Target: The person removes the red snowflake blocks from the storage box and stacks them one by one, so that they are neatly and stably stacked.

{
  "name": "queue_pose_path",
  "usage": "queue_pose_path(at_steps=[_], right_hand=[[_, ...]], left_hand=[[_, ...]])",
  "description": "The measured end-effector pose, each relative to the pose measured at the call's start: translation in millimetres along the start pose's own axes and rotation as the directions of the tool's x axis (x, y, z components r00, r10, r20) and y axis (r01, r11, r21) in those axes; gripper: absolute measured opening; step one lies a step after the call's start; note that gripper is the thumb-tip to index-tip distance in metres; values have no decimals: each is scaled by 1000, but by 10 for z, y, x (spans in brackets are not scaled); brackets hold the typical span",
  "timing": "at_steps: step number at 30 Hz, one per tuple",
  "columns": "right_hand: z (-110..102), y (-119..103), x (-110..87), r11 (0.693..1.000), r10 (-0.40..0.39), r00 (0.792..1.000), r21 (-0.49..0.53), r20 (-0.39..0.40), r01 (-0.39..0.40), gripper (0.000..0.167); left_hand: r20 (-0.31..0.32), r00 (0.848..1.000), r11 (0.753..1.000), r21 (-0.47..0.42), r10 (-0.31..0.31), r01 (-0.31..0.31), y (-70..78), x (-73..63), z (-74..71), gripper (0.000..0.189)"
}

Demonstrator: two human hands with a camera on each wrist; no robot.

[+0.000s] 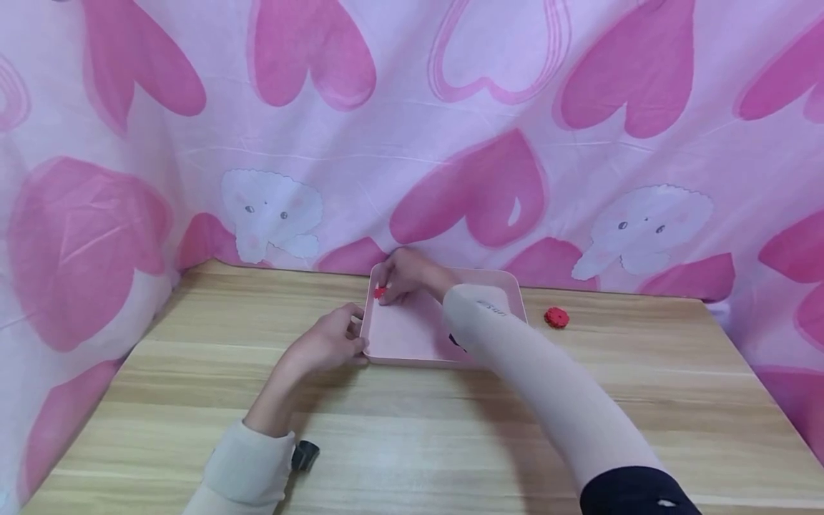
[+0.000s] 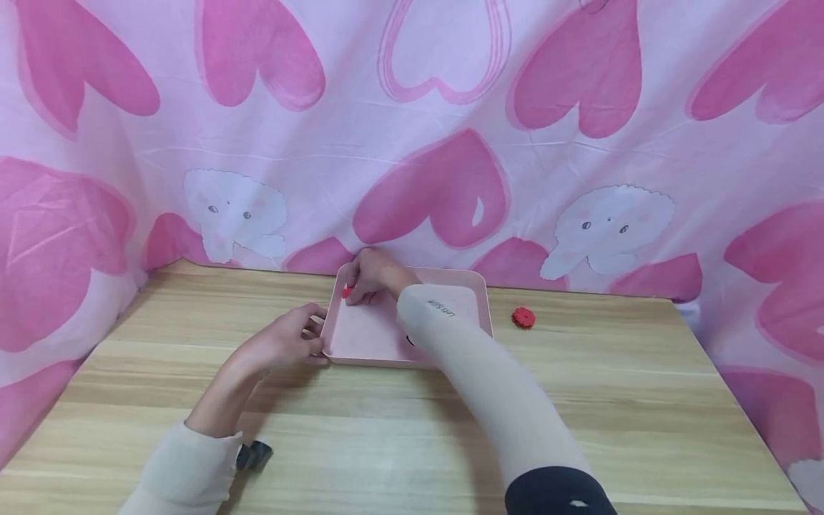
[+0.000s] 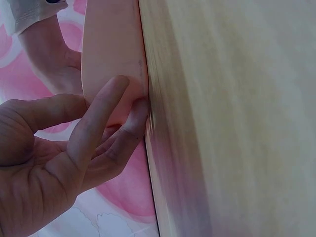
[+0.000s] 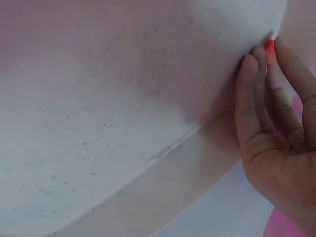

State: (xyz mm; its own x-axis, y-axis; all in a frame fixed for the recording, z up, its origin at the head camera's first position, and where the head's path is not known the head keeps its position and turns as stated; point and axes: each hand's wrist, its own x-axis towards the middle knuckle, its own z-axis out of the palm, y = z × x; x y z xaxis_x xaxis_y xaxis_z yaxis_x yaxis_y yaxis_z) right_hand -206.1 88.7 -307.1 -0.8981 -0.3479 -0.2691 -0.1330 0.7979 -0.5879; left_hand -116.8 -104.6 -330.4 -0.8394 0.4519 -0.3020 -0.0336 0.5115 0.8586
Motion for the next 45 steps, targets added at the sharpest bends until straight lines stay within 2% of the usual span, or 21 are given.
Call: queue_pose_path(at_steps=[3,9,16,21,29,33,37,45], right_hand=[[66,90,190,997,-9,1000,-73,17,10,18],[82,71,216,982,7,998,-187,62,5,20],[43,115,150,981,7,999,-193,42,1,18],[11,152,133,968,-9,999,-249,41,19,17],[3,141,127,967,18,999,-256,44,-6,13],[-9,172,105,978,7,999,-209,34,1,13],[1,232,92,997,26,999,-76,35,-23,14],[-96,254,-19,994,89,993,63,73,-93,13]], left_hand=[[-4,1000,1000,-4,7,-7,10,-2,1,43],[-3,1000,1000,-17,0,0,14,-2,0,44],[2,1000,1000,-14,-11,11,1,-7,-4,46],[-2,1000,1000,-12,-11,11,-1,-6,7,47],[-1,1000,1000,-4,-13,13,15,-21,-4,48],[0,1000,1000,13,-10,10,17,-17,-4,48],[2,1000,1000,25,-5,5,10,-13,10,47],[-6,1000,1000,-5,-16,16,17,-30,20,45]])
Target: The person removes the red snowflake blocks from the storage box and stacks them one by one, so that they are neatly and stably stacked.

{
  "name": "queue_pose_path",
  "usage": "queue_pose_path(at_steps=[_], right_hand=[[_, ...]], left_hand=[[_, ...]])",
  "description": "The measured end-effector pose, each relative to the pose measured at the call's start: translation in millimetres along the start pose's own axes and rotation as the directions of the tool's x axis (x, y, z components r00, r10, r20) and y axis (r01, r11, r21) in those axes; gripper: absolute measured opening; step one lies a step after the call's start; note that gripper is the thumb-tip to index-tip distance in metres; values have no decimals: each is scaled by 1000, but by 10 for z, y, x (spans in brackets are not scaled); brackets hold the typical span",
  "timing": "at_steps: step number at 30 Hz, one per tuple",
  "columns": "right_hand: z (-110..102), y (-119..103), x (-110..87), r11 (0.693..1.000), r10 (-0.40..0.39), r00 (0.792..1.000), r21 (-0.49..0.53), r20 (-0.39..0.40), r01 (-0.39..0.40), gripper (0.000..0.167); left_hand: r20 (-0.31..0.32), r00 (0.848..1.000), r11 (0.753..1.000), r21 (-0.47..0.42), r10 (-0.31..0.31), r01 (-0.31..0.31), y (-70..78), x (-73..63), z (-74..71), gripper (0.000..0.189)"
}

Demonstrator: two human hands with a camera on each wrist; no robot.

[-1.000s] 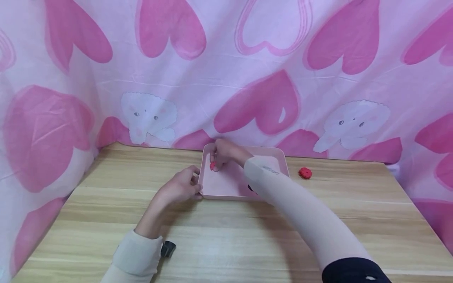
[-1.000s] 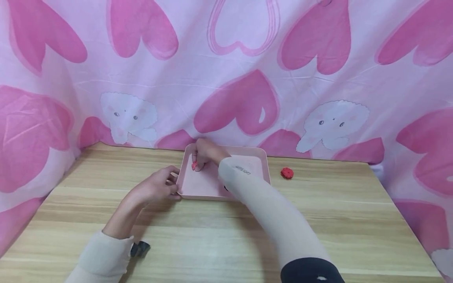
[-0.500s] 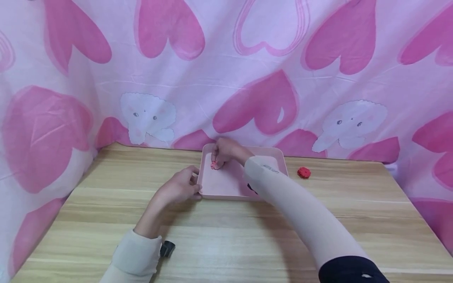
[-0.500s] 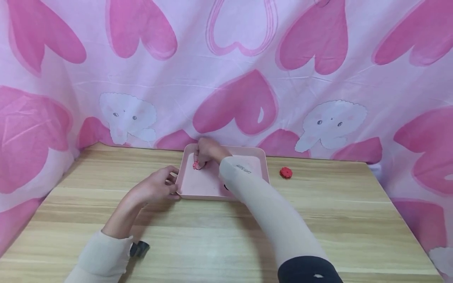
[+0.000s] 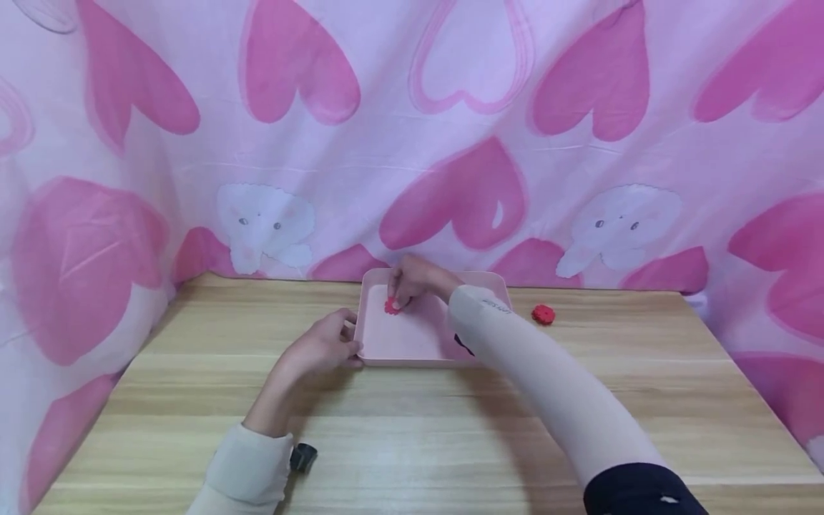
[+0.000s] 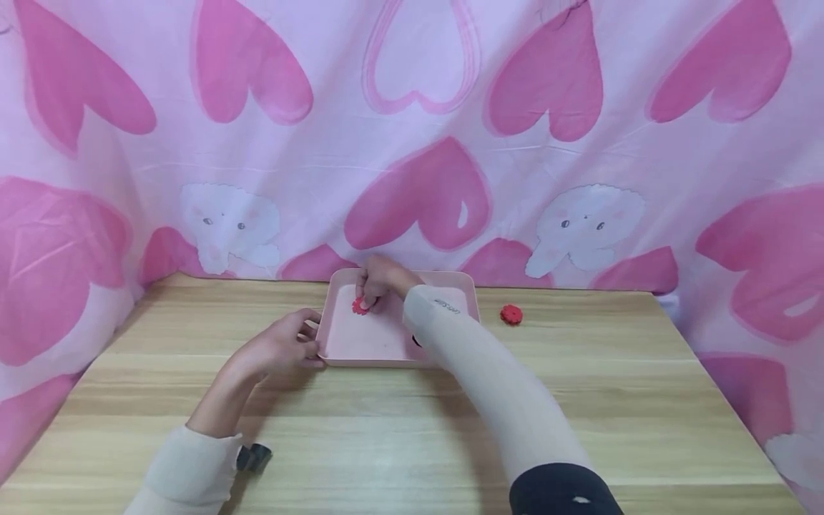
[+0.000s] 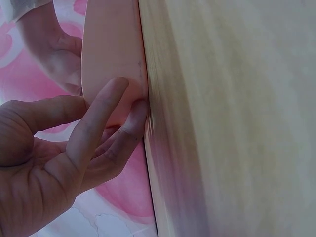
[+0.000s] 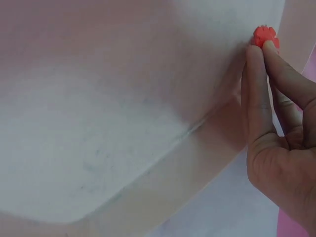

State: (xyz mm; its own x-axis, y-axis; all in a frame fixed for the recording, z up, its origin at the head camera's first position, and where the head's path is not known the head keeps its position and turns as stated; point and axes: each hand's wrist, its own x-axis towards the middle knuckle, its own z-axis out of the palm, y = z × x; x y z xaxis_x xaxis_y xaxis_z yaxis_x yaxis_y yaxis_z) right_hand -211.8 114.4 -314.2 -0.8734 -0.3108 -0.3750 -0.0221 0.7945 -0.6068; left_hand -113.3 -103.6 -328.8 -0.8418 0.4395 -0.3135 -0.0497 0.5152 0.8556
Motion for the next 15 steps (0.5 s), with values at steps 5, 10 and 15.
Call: queue_pose_path(at_steps=[5,10,15], right_hand=[[-83,51,-92,999,38,999,-8,-10,-38,9],[-175,85,-217,997,64,998,-32,-28,-64,7],[-275,139,-321,996,83,996,-21,-37,-84,10]], left_hand=[[3,1000,1000,-3,10,-10,-11,18,3,45],[3,1000,1000,2,15,-15,-8,12,10,45],[-4,1000,1000,-13,17,-17,-17,-7,1,44]])
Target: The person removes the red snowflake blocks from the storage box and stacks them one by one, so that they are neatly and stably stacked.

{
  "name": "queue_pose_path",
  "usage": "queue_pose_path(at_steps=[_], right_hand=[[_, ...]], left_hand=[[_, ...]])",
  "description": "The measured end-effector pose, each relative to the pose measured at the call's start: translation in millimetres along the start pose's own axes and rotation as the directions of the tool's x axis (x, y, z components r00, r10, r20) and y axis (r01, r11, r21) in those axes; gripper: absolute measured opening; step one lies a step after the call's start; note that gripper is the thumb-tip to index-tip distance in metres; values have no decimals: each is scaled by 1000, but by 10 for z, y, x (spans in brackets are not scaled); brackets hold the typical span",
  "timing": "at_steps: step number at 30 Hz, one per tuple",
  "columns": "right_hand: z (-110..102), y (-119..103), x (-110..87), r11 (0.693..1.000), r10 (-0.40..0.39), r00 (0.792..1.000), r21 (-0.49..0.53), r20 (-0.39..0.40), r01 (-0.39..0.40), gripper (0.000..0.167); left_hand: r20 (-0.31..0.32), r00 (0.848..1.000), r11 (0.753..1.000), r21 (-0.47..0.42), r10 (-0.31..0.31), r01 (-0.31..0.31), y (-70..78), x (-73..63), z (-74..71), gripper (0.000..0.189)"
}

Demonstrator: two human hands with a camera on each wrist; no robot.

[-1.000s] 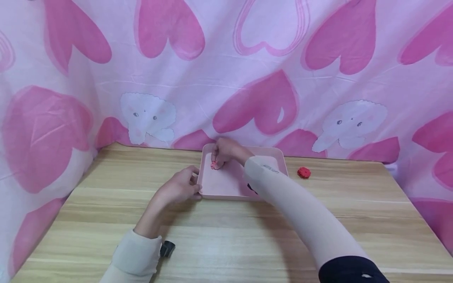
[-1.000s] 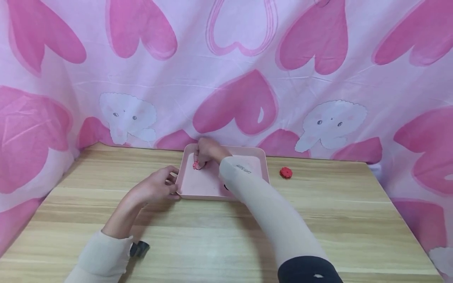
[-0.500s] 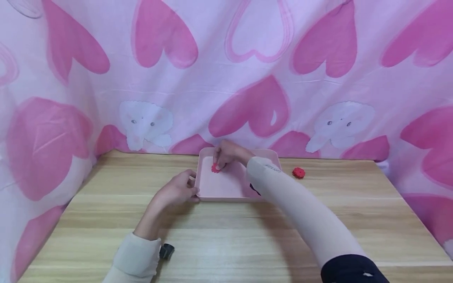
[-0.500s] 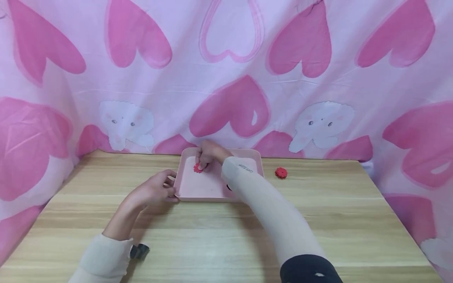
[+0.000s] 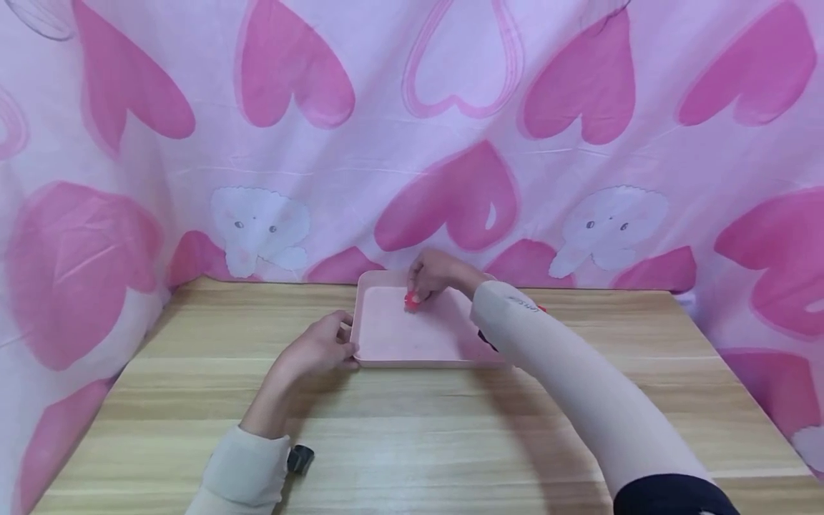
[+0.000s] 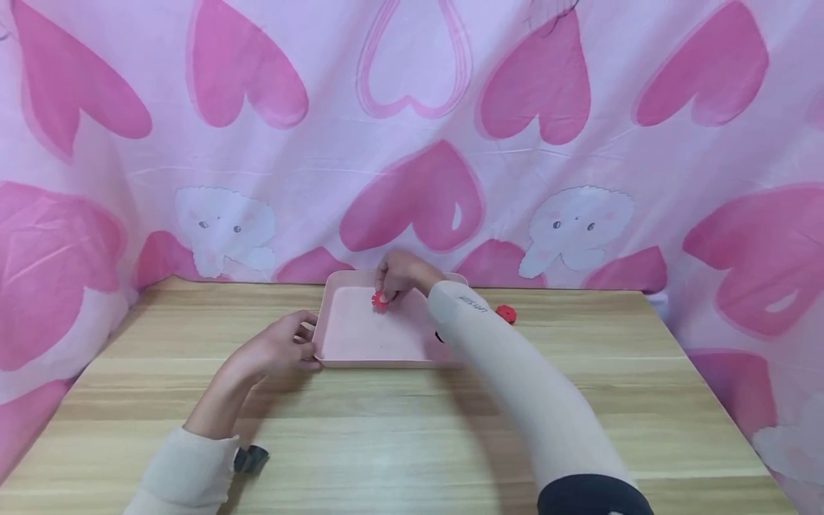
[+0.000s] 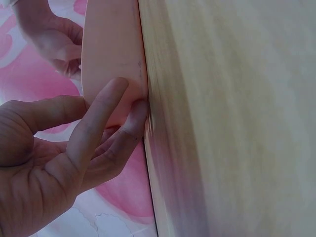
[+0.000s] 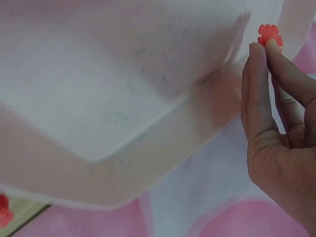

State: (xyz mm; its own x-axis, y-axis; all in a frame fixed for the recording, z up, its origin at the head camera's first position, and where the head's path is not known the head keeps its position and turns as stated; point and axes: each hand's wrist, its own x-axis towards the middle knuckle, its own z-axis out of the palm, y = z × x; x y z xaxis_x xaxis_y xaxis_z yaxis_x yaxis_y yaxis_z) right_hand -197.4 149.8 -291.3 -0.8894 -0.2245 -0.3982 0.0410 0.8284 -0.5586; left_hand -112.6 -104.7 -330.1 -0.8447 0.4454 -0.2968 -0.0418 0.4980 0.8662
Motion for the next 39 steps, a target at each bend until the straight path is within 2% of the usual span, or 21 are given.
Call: queue_pose_path(at_steps=[4,11,15,22,25,28,34,39], right_hand=[[-101,67,-106,1000,-2,1000,2,-5,2,13],[-258,222,-263,998,34,999,47,-29,-33,16],[-343,336,-332,997,13,999,73,-47,-10,17],[-515,525,-494,1000,5,996,20,-88,-3,17],[-606,614,-577,999,20,996,47,-85,-16,16],[-698,712,-645,998,36,996,59,-77,-32,15],[-838,961,-730,1000,22,995,-7,-96,-23,14],[-882,1171,-856,999,25,995,35,-98,-22,14]], left_hand=[[9,1000,1000,-18,4,-3,6,-16,-4,44],[20,1000,1000,2,13,-13,15,-24,-13,44],[17,1000,1000,1,18,-18,14,-29,-14,45],[14,1000,1000,-8,14,-14,18,-41,-6,46],[20,1000,1000,-3,10,-10,11,-44,0,44],[28,1000,1000,-9,6,-6,-5,-46,4,43],[20,1000,1000,-23,10,-9,3,-62,1,45],[24,1000,1000,-13,13,-13,3,-53,4,44]])
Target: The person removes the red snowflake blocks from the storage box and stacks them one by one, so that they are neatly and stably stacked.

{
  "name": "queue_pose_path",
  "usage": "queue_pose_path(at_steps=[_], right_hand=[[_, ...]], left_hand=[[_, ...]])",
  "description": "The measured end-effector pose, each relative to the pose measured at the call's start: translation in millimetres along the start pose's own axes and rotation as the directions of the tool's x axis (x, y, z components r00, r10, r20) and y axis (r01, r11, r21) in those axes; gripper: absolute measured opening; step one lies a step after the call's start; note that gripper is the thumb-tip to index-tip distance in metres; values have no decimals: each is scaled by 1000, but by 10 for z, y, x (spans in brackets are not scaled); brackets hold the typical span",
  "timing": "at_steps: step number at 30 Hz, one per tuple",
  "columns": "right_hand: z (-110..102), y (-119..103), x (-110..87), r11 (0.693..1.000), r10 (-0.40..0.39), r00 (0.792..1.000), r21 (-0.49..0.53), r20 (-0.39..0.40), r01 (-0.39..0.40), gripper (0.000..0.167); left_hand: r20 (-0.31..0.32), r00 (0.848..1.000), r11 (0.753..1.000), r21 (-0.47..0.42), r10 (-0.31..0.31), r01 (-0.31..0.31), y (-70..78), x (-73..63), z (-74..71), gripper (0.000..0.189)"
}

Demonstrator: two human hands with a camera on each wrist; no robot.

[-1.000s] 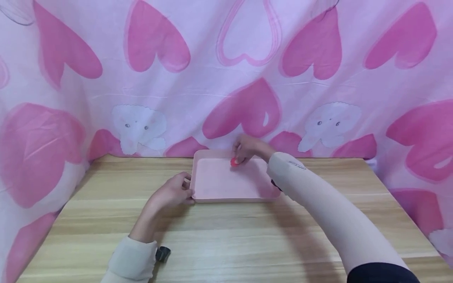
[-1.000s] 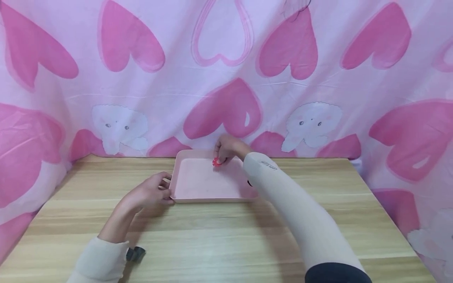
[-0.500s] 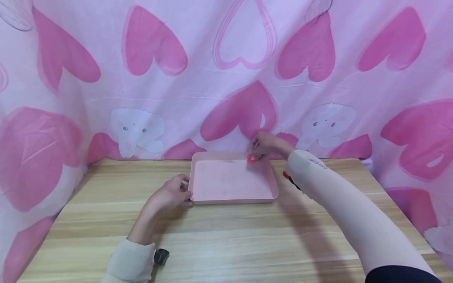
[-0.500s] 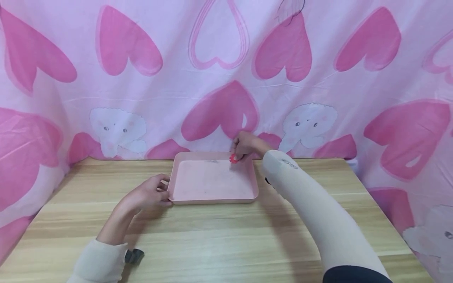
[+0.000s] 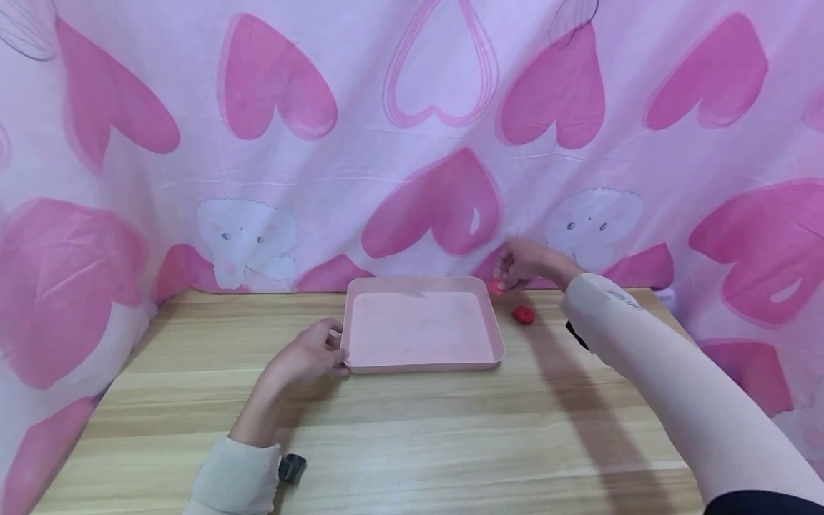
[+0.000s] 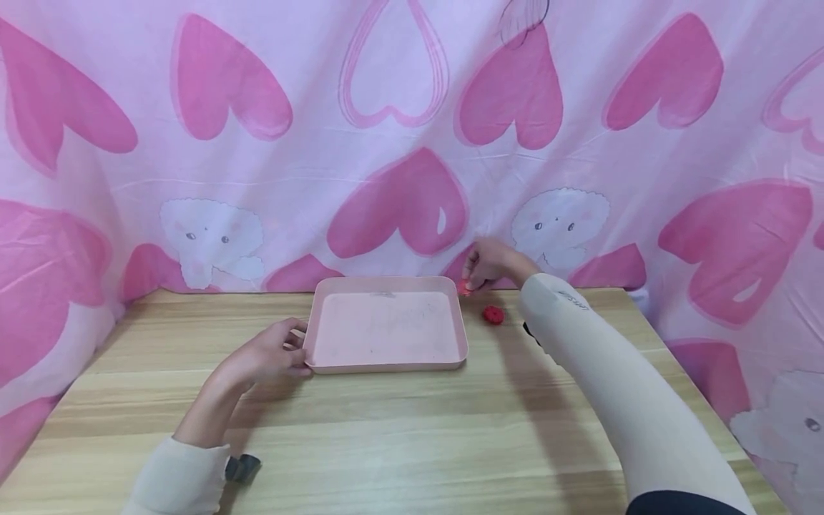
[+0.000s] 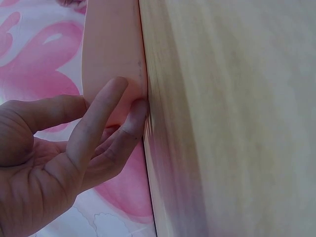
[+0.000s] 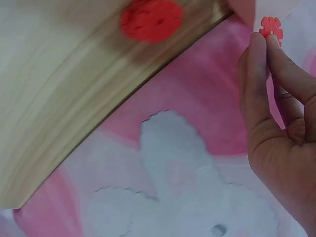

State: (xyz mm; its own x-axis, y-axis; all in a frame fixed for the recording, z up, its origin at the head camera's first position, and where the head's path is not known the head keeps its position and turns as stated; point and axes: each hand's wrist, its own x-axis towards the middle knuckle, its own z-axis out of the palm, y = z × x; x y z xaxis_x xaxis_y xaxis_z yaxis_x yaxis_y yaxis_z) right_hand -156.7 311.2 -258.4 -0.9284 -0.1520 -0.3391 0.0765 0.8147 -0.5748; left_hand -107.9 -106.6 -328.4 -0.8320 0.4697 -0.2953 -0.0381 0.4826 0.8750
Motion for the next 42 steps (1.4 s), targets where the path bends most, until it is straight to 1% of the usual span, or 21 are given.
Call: queue_pose_path(at_steps=[5,8,11,13,17,24,30,32,34,37,40,42], right_hand=[[-35,184,-96,999,36,999,37,30,-37,17],[-51,276,-147,997,64,996,33,56,-66,17],[-57,353,-187,996,85,994,13,61,-86,15],[-54,400,-208,995,94,993,17,67,-96,16],[-30,486,-209,991,117,990,62,83,-122,18],[17,548,-178,986,121,984,102,129,-135,18],[31,512,-180,984,122,986,119,114,-136,23],[34,500,-185,987,106,990,111,93,-116,23],[38,490,-187,993,82,995,85,53,-87,23],[70,475,-202,999,35,998,-4,-49,-35,25],[196,413,-208,997,-9,987,-73,-160,-2,29],[332,341,-221,994,-62,971,-105,-230,39,30]], left_hand=[[-3,1000,1000,-13,1,-1,-13,-2,-2,45],[-6,1000,1000,-17,4,-4,-10,-6,2,45],[-7,1000,1000,-10,5,-5,-1,-2,0,43],[-9,1000,1000,0,-2,2,6,3,-3,42],[-11,1000,1000,5,-13,13,17,0,-9,42],[-23,1000,1000,14,-19,19,6,-35,-19,42],[-27,999,1000,-5,-18,18,-8,-62,-28,45],[-27,1000,1000,-6,-15,14,-11,-70,-28,45],[-33,999,1000,-5,-18,18,-17,-72,-30,44],[-34,999,1000,-3,-15,15,-14,-62,-24,43],[-32,999,1000,2,-10,10,-19,-57,-22,43],[-29,1000,999,41,13,-11,-13,-54,-19,46]])
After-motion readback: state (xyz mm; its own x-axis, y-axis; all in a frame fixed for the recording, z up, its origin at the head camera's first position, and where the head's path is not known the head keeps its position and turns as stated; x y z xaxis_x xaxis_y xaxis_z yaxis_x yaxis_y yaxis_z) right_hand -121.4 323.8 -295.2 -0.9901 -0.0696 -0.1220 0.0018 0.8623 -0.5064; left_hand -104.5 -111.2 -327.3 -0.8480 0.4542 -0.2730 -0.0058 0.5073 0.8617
